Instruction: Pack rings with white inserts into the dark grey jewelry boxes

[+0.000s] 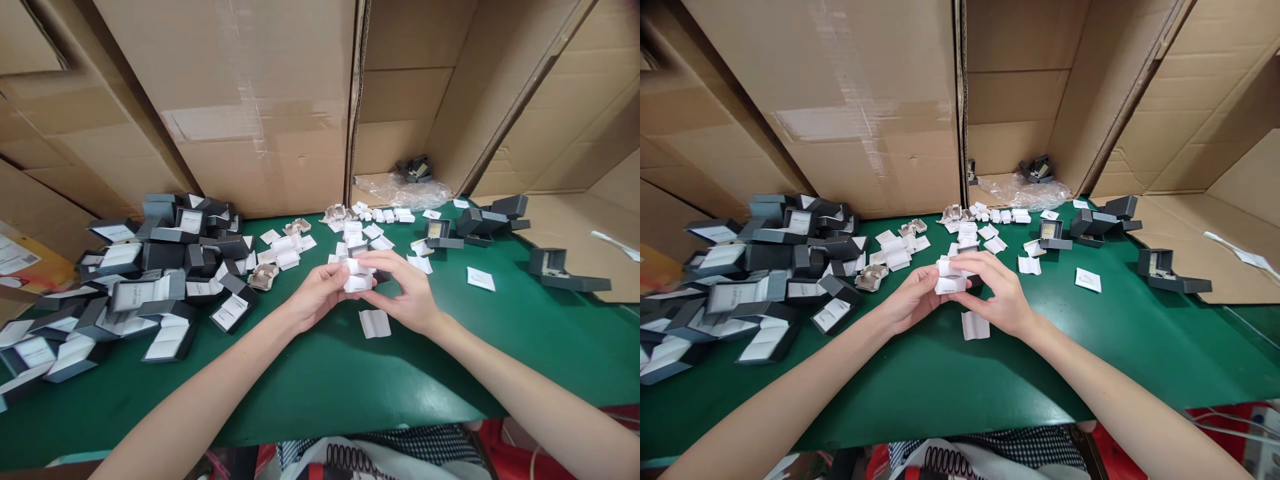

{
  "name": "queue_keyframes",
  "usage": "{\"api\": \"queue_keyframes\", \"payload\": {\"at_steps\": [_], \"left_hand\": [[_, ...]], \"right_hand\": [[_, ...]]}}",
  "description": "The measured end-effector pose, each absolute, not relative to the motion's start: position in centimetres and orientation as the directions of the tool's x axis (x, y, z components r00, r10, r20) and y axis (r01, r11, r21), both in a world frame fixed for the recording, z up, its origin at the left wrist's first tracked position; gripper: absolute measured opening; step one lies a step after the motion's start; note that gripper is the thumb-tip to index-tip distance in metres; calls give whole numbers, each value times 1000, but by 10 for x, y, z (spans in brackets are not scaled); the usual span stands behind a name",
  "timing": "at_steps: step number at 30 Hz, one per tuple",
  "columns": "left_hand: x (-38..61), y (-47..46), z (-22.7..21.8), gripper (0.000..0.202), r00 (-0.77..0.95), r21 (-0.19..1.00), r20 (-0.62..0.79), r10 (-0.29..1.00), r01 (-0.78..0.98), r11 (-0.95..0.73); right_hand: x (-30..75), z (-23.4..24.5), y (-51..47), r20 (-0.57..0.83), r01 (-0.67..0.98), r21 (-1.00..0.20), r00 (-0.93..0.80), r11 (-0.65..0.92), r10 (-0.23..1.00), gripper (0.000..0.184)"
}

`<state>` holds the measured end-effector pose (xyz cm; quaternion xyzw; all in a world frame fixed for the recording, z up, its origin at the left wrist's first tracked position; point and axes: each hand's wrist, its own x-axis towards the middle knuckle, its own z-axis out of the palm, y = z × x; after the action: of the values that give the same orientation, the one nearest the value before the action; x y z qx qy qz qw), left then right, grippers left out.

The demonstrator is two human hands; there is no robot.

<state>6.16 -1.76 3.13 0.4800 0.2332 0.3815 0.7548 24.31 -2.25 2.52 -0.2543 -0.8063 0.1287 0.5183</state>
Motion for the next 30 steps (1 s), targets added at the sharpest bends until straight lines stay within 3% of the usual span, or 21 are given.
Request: {"api": "queue_keyframes", "payload": {"at_steps": [5, 9, 12, 15, 18, 21, 30], "left_hand": [[58, -14, 34, 43, 560, 962, 19, 828, -237, 138], [53, -10, 33, 35, 385, 980, 143, 912, 73, -185], [51, -10, 30, 29, 364, 818, 286, 886, 388, -424], [52, -12, 23, 28, 497, 580, 356, 791, 546, -605], [51, -12, 17, 24, 623, 324, 383, 682, 601, -731], [50, -10, 13, 25, 671, 178, 390, 630, 617, -767], [53, -11, 15, 18, 645, 234, 461, 610, 575, -784]], "right_hand": [[249, 31, -20, 760, 278, -470, -355, 838, 544, 36], [260, 39, -14, 733, 383, -501, -288, 776, 616, 32], [272, 43, -7, 666, 524, -529, -232, 668, 709, 31], [283, 44, 0, 599, 584, -537, -244, 609, 763, 33], [290, 47, 2, 472, 565, -588, -342, 579, 813, 36], [295, 54, 1, 299, 535, -662, -453, 525, 840, 39], [302, 60, 1, 137, 512, -760, -476, 400, 869, 50]]}}
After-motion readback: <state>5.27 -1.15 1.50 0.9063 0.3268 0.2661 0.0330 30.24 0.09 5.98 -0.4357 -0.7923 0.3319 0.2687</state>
